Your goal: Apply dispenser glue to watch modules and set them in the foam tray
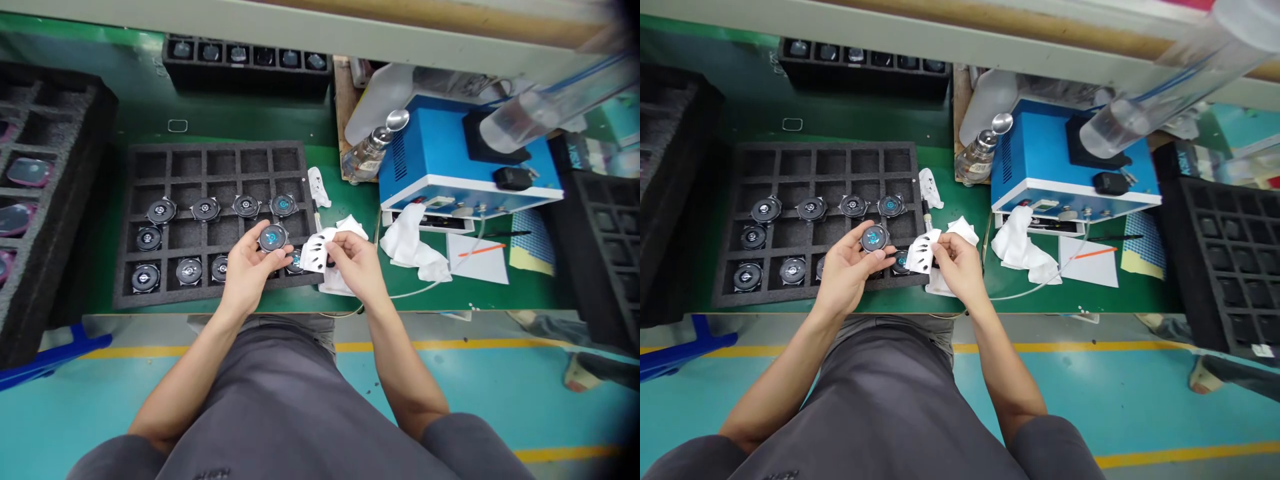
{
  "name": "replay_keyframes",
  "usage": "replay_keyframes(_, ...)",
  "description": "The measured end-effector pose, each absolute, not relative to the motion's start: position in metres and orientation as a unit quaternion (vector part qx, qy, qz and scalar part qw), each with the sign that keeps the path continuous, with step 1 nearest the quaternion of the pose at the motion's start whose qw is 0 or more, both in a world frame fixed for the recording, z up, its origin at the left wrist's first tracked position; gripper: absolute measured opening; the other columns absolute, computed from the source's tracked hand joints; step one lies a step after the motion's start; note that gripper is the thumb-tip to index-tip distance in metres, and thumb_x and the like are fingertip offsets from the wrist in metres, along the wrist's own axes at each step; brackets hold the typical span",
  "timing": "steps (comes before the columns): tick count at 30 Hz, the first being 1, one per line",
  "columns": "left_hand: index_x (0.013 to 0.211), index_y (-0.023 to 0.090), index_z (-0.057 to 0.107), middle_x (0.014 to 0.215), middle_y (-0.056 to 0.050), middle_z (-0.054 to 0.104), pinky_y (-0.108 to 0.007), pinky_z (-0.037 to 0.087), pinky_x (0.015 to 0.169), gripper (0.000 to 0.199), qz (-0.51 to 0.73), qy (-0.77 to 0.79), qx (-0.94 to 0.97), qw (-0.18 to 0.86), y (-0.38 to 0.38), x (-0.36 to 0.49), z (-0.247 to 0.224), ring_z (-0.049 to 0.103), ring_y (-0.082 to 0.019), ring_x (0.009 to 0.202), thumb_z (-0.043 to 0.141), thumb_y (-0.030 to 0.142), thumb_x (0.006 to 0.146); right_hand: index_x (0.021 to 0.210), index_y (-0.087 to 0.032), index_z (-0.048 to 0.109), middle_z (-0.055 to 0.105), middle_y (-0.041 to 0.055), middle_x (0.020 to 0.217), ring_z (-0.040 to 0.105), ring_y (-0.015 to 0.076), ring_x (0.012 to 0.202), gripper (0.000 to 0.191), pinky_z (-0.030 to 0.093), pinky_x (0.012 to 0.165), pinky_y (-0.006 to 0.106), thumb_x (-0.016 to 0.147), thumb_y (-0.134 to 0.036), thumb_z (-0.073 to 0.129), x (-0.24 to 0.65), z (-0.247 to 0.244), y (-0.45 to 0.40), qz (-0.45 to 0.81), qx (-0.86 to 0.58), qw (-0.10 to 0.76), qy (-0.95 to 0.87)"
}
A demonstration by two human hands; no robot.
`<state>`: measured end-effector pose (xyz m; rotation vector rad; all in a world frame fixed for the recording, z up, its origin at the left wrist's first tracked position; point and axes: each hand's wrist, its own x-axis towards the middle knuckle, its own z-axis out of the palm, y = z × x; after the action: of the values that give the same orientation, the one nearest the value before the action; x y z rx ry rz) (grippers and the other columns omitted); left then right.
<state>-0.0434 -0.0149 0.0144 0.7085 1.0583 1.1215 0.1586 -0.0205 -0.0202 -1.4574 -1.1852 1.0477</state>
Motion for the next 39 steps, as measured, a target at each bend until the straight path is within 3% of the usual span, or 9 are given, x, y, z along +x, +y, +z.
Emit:
replay_keyframes(6,0.134,0.020,0.054,0.109,-0.005,0.071,-0.039,0.062,0.092,0.073,0.492,0.449,0.297,0.684,-0.012,-0.020,0.011,0.075,-0.019,0.092,0.087,0.024,0.069,0.093,-0.021,0.073,0.072,0.0017,0.086,0.064,0.0140,0.074,0.012,0.050,0.066,0.028,0.093,-0.024,0.061,0.167,-0.012,-0.025,0.310,-0.569,0.438,-0.622)
replay_keyframes(10,0.134,0.020,0.053,0.105,-0.003,0.070,-0.039,0.061,0.095,0.072,0.501,0.459,0.300,0.669,-0.010,-0.017,0.007,0.074,-0.017,0.091,0.086,0.025,0.070,0.091,-0.026,0.078,0.070,0.0033,0.091,0.065,0.0179,0.087,0.027,0.052,0.076,0.034,0.090,-0.012,0.055,0.178,-0.012,-0.030,0.244,-0.493,0.416,-0.724)
replay_keyframes(14,0.134,0.021,0.055,0.112,-0.005,0.069,-0.040,0.061,0.096,0.071,0.520,0.463,0.306,0.649,-0.013,-0.020,0.007,0.074,-0.018,0.093,0.086,0.024,0.070,0.086,-0.025,0.076,0.068,0.0046,0.096,0.064,0.0201,0.094,0.026,0.052,0.083,0.038,0.087,-0.012,0.054,0.178,-0.015,-0.037,0.255,-0.503,0.422,-0.710)
replay_keyframes(17,0.135,0.020,0.056,0.120,-0.007,0.069,-0.039,0.060,0.099,0.070,0.517,0.471,0.329,0.634,-0.016,-0.022,0.010,0.074,-0.019,0.097,0.087,0.024,0.071,0.101,-0.021,0.072,0.071,0.0049,0.096,0.065,0.0184,0.087,0.016,0.053,0.076,0.034,0.089,-0.027,0.063,0.171,-0.018,-0.040,0.332,-0.569,0.475,-0.584)
replay_keyframes(19,0.135,0.021,0.058,0.125,-0.008,0.069,-0.040,0.058,0.103,0.069,0.513,0.474,0.348,0.626,-0.018,-0.025,0.012,0.073,-0.020,0.101,0.087,0.024,0.072,0.105,-0.018,0.071,0.071,0.0031,0.086,0.063,0.0162,0.076,0.028,0.051,0.067,0.029,0.085,-0.038,0.071,0.166,-0.020,-0.041,0.397,-0.605,0.470,-0.505)
replay_keyframes(22,0.135,0.021,0.059,0.128,-0.008,0.068,-0.040,0.058,0.104,0.068,0.504,0.472,0.365,0.625,-0.020,-0.030,0.012,0.072,-0.020,0.105,0.088,0.026,0.074,0.087,-0.016,0.072,0.067,0.0000,0.070,0.058,0.0126,0.063,0.027,0.046,0.058,0.025,0.080,-0.042,0.077,0.160,-0.020,-0.040,0.471,-0.614,0.445,-0.450)
replay_keyframes(25,0.133,0.020,0.061,0.123,-0.008,0.070,-0.043,0.059,0.104,0.065,0.493,0.456,0.378,0.637,-0.021,-0.034,0.010,0.071,-0.021,0.105,0.088,0.026,0.074,0.079,-0.017,0.070,0.066,-0.0013,0.068,0.057,0.0110,0.061,0.026,0.045,0.057,0.024,0.080,-0.042,0.079,0.156,-0.014,-0.037,0.480,-0.599,0.493,-0.410)
replay_keyframes(31,0.131,0.018,0.063,0.116,-0.008,0.074,-0.047,0.059,0.103,0.063,0.456,0.436,0.373,0.680,-0.021,-0.039,0.011,0.074,-0.022,0.098,0.088,0.026,0.074,0.094,-0.021,0.076,0.073,0.0014,0.084,0.065,0.0146,0.075,0.021,0.053,0.067,0.028,0.085,-0.040,0.077,0.150,0.000,-0.023,0.372,-0.590,0.565,-0.440)
replay_keyframes(39,0.132,0.016,0.062,0.118,-0.010,0.075,-0.047,0.060,0.103,0.062,0.433,0.414,0.373,0.708,-0.022,-0.044,0.010,0.075,-0.024,0.100,0.086,0.027,0.077,0.111,-0.030,0.077,0.075,0.0040,0.099,0.067,0.0207,0.093,0.020,0.055,0.084,0.040,0.097,-0.029,0.063,0.141,0.021,-0.005,0.182,-0.541,0.469,-0.674)
